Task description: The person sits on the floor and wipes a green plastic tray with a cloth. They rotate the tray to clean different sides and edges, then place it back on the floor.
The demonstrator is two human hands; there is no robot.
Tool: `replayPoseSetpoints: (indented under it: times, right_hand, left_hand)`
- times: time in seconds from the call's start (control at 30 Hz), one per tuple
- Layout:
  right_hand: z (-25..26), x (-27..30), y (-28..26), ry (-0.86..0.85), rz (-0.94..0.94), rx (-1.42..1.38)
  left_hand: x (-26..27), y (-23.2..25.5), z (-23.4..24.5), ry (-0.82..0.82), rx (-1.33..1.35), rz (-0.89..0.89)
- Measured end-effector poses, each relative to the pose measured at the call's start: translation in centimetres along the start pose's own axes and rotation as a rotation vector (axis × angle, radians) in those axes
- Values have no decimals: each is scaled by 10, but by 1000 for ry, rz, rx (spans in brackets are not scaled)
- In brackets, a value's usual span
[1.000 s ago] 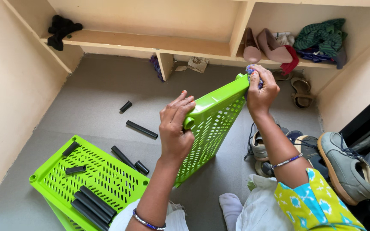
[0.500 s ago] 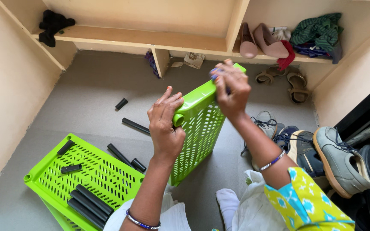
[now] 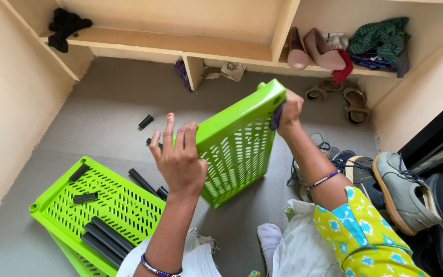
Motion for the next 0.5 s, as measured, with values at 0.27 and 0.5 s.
replayPoseSetpoints:
  times: [0.27,0.5]
  right_hand:
    - [-73,50,-49,-316,178,384]
    - [-115,74,-51,-506,322,577]
  left_hand:
    - [1,25,-8,-87,391,-169]
    - [-11,19,11,-70,322,-329]
Point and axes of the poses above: each hand's wrist, its own x-axis away from the middle knuckle, its own z-axis out of the back of the hand, y = z × x, the point moved 3 cm from there along -x, towards the middle knuckle, and after that the axes turned 11 degrees about x, right-handed, at the moved point
